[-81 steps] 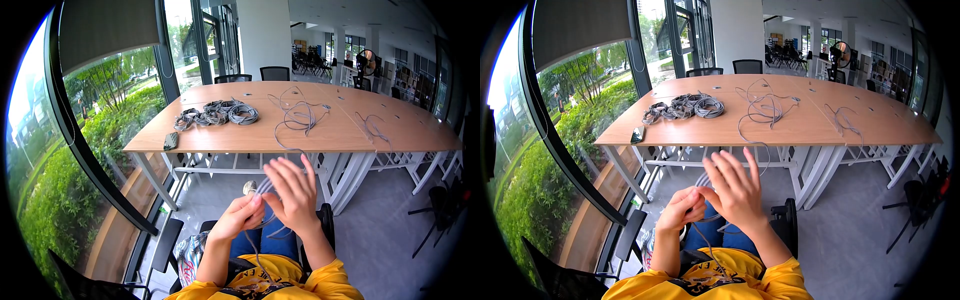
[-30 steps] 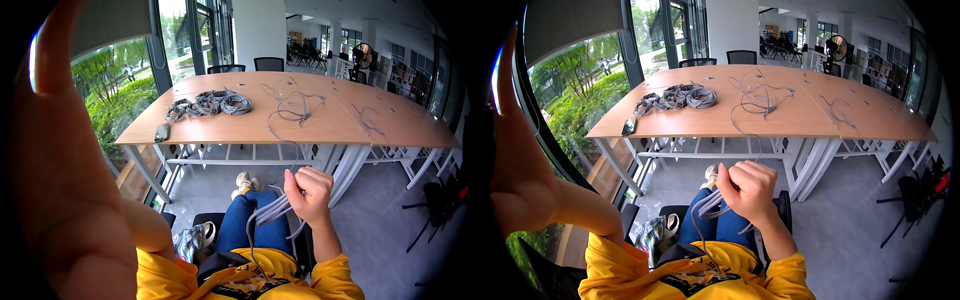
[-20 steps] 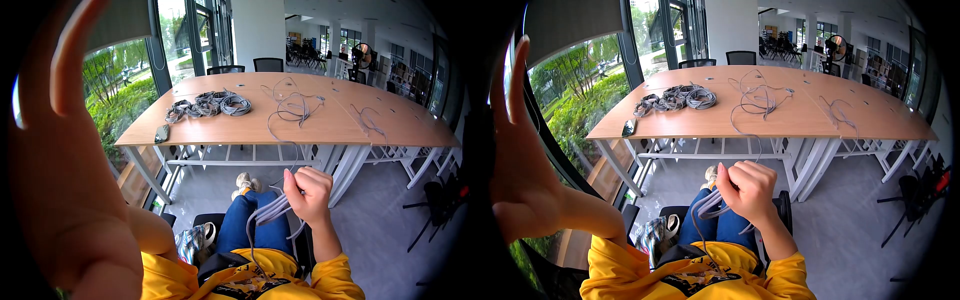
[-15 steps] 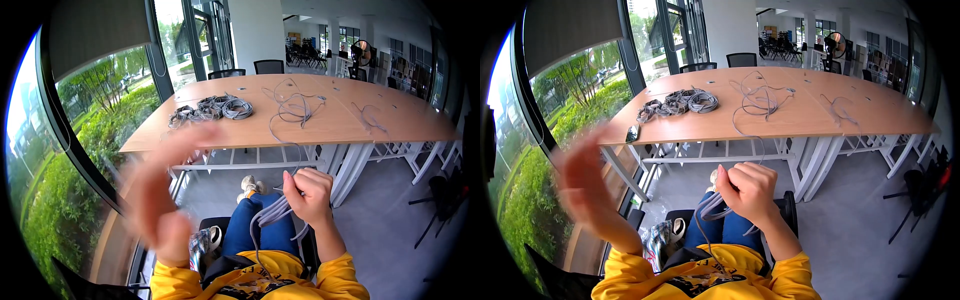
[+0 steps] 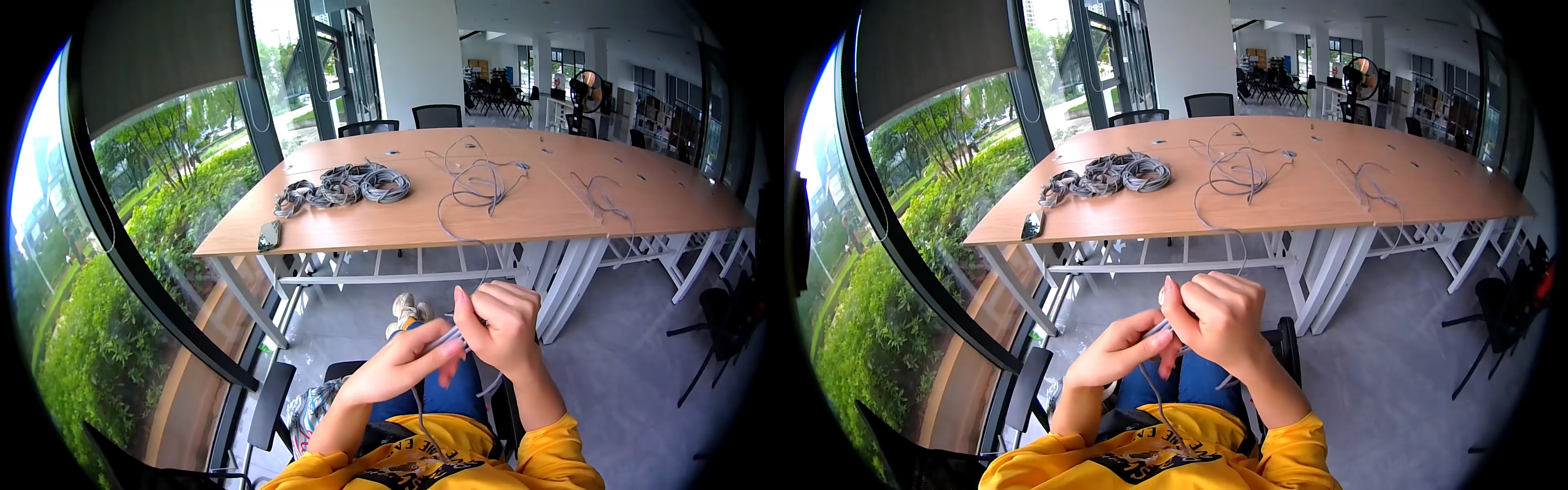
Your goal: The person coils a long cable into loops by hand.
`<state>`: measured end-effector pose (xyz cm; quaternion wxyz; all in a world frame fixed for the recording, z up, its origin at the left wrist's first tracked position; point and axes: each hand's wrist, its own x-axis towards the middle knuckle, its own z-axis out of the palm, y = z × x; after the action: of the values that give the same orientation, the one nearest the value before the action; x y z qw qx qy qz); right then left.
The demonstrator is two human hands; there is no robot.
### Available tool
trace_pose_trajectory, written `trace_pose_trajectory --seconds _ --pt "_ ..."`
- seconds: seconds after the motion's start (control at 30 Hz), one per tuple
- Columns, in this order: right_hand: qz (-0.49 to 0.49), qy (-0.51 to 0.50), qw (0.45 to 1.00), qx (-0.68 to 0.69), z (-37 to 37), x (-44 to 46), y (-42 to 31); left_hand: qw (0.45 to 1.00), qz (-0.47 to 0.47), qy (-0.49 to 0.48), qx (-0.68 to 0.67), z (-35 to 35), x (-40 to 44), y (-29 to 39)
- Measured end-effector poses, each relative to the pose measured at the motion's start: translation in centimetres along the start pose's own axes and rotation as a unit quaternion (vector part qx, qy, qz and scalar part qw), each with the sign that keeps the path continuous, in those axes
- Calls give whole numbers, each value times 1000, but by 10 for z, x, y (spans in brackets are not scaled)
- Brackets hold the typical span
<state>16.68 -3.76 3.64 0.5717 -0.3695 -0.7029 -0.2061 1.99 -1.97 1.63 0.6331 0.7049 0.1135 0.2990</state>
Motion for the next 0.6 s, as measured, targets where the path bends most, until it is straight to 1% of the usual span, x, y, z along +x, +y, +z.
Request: trace_pose_trajectory --seconds 0.03,0.07,0.1,0.13,0.17,0.2,0.23,0.3,0.4,0.5,0.6 --pt "-4 1 1000 -6 1 0 0 1000 0 0 0 0 1 0" --pt "-4 1 1000 -6 1 0 0 987 56 40 144 0 1 1" --pt "-1 -4 1000 -1 2 -1 0 949 111 79 284 0 1 2" --pt "1 -9 1000 3 3 -1 0 949 111 80 284 3 1 2" --pt "-1 -10 1000 4 3 -1 -1 984 51 42 168 5 -1 1" --pt "1 -8 1000 6 3 -1 -2 999 -10 2 49 6 -2 1" --pt "3 -6 1000 9 4 0 -2 999 -8 4 50 5 -2 0" --pt "4 -8 1000 16 5 -1 -2 997 -63 -20 -47 2 -4 -1" --pt "8 -14 1000 24 5 -1 -3 998 -56 -9 -29 2 -5 -3" --pt "6 -19 999 27 6 -1 -4 996 -69 -14 -49 1 -7 -1" --pt "3 -22 999 33 7 0 -5 997 -60 -6 -42 2 -8 -3"
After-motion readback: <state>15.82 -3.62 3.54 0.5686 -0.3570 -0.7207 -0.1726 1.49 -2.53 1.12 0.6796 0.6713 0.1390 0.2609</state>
